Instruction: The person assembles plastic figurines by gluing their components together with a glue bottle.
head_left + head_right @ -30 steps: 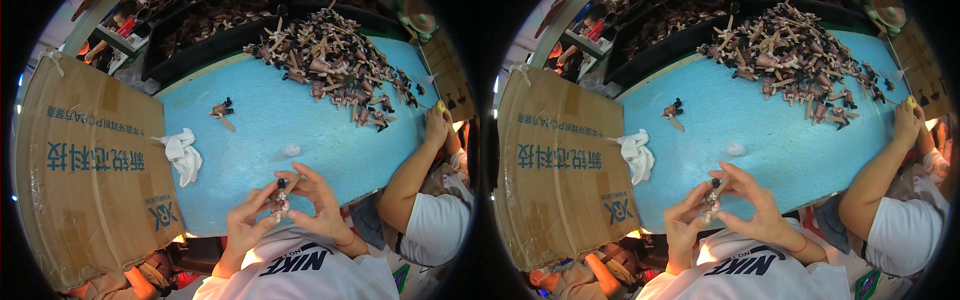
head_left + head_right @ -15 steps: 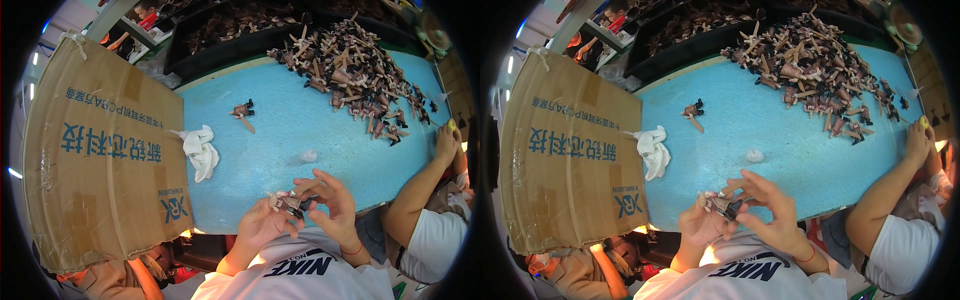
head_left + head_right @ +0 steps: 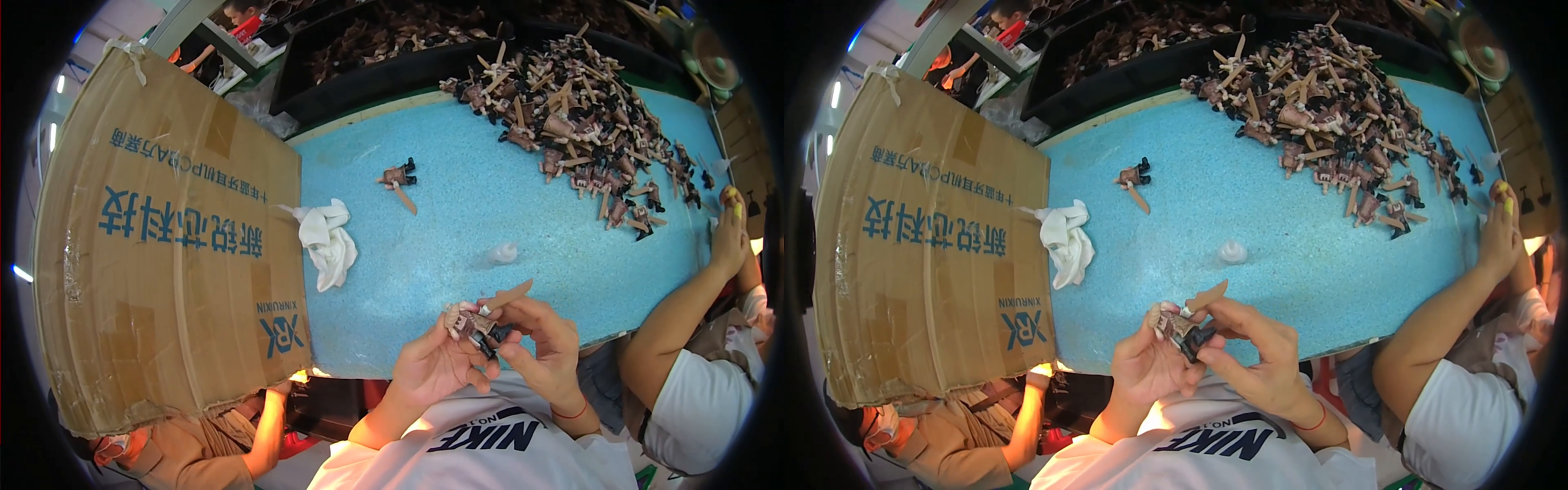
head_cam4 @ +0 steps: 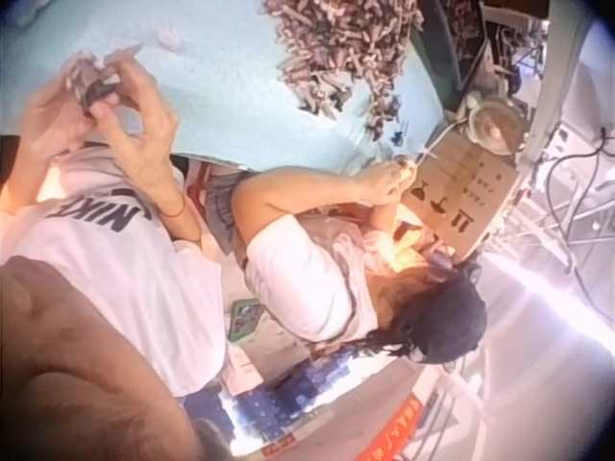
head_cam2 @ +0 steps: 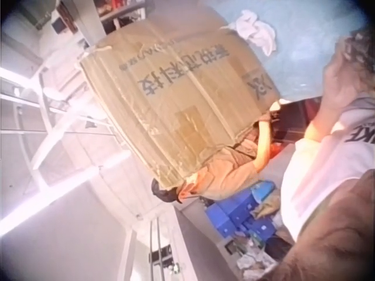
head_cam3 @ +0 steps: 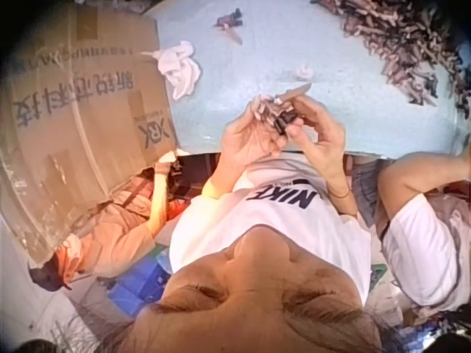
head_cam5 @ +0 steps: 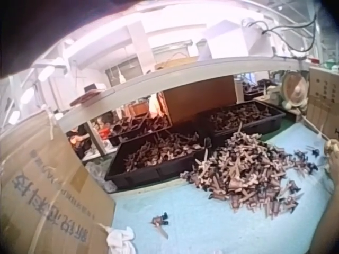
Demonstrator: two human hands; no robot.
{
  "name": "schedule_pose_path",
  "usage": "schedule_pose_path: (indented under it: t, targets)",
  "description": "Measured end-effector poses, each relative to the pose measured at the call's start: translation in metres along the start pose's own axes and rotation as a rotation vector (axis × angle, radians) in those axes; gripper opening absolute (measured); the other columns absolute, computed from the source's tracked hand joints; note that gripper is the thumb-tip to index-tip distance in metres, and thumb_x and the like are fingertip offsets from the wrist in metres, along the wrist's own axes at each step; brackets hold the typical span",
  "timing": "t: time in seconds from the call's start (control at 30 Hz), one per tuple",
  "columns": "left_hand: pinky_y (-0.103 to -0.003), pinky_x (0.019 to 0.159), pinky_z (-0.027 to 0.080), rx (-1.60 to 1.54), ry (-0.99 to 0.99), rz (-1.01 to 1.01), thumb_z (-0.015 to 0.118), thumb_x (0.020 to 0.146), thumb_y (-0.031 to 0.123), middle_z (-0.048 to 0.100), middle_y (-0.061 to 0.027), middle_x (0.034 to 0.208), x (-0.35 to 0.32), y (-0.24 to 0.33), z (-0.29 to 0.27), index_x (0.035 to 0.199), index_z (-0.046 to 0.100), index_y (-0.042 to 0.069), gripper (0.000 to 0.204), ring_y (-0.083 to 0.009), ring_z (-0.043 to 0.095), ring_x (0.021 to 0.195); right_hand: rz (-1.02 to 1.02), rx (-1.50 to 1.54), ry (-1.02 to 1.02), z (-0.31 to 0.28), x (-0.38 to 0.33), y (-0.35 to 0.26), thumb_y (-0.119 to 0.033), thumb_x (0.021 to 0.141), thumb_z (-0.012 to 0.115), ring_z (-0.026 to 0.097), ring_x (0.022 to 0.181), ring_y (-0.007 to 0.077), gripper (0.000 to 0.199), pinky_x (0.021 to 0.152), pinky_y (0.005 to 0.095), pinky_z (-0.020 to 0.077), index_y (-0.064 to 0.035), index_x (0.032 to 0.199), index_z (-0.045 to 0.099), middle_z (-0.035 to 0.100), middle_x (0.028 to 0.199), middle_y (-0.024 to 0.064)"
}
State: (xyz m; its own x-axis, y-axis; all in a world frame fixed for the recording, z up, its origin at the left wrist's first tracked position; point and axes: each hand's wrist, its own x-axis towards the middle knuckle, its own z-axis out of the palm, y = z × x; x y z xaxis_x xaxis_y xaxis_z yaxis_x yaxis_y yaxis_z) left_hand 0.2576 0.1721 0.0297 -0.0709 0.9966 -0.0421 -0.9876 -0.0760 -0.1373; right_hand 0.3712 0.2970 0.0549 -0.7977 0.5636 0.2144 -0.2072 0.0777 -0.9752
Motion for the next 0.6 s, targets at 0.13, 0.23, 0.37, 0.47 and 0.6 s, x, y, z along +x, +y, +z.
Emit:
schedule_pose_path:
  t: [0.13, 0.23, 0.37, 0.47, 0.6]
  targets:
    - [-0.052, 0.071, 0.052, -0.072, 0.023, 0.006, 0.033, 0.095, 0.034, 0.031, -0.0347, 0.131, -0.0005, -0.0030, 0.0045, 0.132, 0.031, 0.013, 0.042, -0.0434, 0.055, 0.096, 0.009, 0.002, 0.018, 0.0012, -0.0002, -0.0029, -0.002, 0.073, 0.067, 0.064, 0.084, 0.0191, 0.042, 0.074, 0.0306, 0.0522, 0.0064, 0.112, 0.053, 0.063, 0.098, 0.0151]
    - [-0.053, 0.073, 0.051, -0.134, 0.049, -0.029, 0.032, 0.096, 0.034, 0.031, -0.0345, 0.131, -0.0007, -0.0026, 0.0065, 0.133, 0.031, 0.012, 0.043, -0.0455, 0.053, 0.100, 0.015, -0.006, 0.022, 0.0010, -0.0011, -0.0032, -0.001, 0.073, 0.067, 0.064, 0.082, 0.0185, 0.042, 0.074, 0.0301, 0.0522, 0.0063, 0.112, 0.053, 0.063, 0.097, 0.0148]
    - [-0.056, 0.076, 0.049, -0.172, 0.013, -0.025, 0.031, 0.096, 0.036, 0.030, -0.0344, 0.131, -0.0014, -0.0038, 0.0050, 0.134, 0.029, 0.012, 0.046, -0.0454, 0.051, 0.104, 0.033, -0.013, 0.045, 0.0032, -0.0008, -0.0065, 0.000, 0.072, 0.067, 0.063, 0.077, 0.0181, 0.037, 0.071, 0.0291, 0.0520, 0.0058, 0.107, 0.056, 0.064, 0.096, 0.0149]
    - [-0.047, 0.076, 0.051, 0.055, -0.008, -0.028, 0.032, 0.095, 0.039, 0.043, -0.0266, 0.125, -0.0027, -0.0008, 0.0033, 0.133, 0.029, 0.000, 0.054, -0.0369, 0.055, 0.103, 0.002, -0.116, 0.013, 0.0007, -0.0022, -0.0043, -0.001, 0.070, 0.067, 0.063, 0.073, 0.0187, 0.035, 0.065, 0.0280, 0.0508, 0.0054, 0.103, 0.058, 0.064, 0.094, 0.0154]
    - [-0.042, 0.072, 0.049, 0.220, 0.013, 0.045, 0.037, 0.094, 0.034, 0.049, -0.0249, 0.118, -0.0046, -0.0007, 0.0030, 0.126, 0.041, -0.001, 0.048, -0.0354, 0.055, 0.098, -0.054, -0.167, -0.040, -0.0005, 0.0013, -0.0073, -0.002, 0.069, 0.068, 0.062, 0.073, 0.0198, 0.032, 0.061, 0.0272, 0.0488, 0.0048, 0.099, 0.059, 0.064, 0.093, 0.0163]
